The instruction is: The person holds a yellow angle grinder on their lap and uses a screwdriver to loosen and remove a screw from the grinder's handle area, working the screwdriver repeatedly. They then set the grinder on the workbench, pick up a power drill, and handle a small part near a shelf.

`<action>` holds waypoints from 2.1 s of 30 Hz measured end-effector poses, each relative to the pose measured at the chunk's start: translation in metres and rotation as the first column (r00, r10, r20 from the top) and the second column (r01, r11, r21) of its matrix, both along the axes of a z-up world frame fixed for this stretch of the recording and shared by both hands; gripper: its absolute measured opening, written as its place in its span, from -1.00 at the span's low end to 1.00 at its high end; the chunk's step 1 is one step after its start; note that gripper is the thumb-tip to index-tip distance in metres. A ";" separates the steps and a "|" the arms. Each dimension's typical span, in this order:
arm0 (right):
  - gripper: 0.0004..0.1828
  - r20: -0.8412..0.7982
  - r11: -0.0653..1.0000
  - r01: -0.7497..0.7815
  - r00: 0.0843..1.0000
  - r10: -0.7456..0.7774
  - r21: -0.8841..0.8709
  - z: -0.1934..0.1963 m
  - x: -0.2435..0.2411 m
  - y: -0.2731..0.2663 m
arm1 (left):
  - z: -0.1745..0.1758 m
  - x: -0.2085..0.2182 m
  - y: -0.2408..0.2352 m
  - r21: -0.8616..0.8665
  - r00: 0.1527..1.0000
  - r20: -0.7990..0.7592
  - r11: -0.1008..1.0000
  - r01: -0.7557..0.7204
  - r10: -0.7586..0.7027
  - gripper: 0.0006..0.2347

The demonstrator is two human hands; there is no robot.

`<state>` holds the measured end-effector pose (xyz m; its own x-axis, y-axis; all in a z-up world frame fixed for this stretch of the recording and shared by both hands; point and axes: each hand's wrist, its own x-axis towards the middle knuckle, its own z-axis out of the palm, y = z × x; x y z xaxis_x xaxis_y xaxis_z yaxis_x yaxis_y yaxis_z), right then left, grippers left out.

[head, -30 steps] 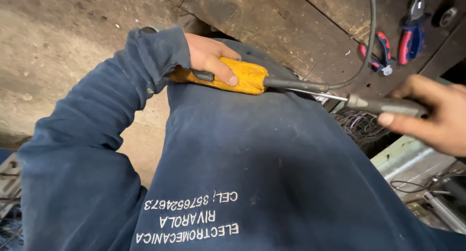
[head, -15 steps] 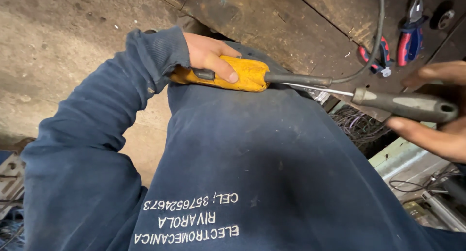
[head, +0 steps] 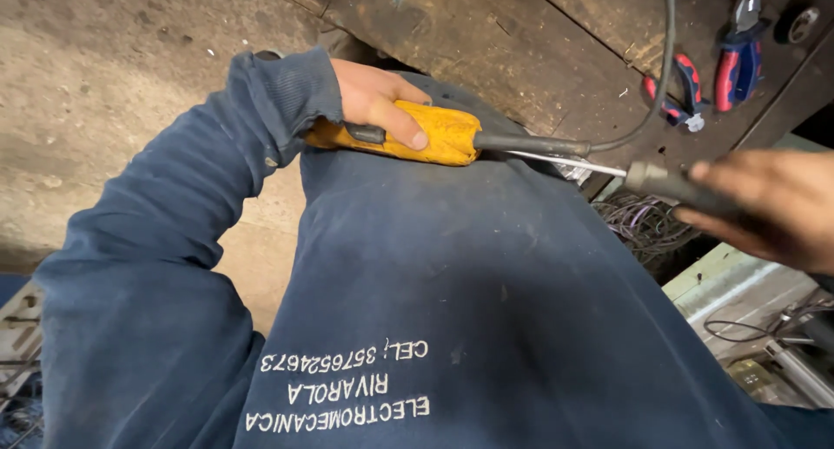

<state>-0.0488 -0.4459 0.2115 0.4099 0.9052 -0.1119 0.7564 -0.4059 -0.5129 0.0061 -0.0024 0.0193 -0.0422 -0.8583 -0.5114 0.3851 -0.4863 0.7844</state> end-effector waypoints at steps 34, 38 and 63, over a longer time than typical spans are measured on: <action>-0.58 0.139 0.985 0.104 0.987 -0.085 -0.139 0.004 -0.003 0.042 | -0.002 -0.001 0.003 -0.017 0.999 0.037 1.000 -0.004 0.005 -0.44; -0.60 -0.283 0.484 0.528 0.417 -0.864 -0.698 -0.016 -0.003 0.023 | 0.003 0.002 0.003 -0.002 0.998 0.063 1.000 0.023 -0.022 -0.46; -0.55 0.508 0.986 0.075 0.861 0.010 -0.146 0.015 0.013 0.082 | -0.030 0.002 0.019 -0.108 0.970 -0.232 0.990 -0.093 0.066 -0.47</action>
<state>-0.0358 -0.3638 0.2263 0.4772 0.8786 -0.0191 0.8788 -0.4772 0.0085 0.0084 0.0170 -0.0105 -0.0753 -0.9168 -0.3922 0.5934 -0.3573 0.7212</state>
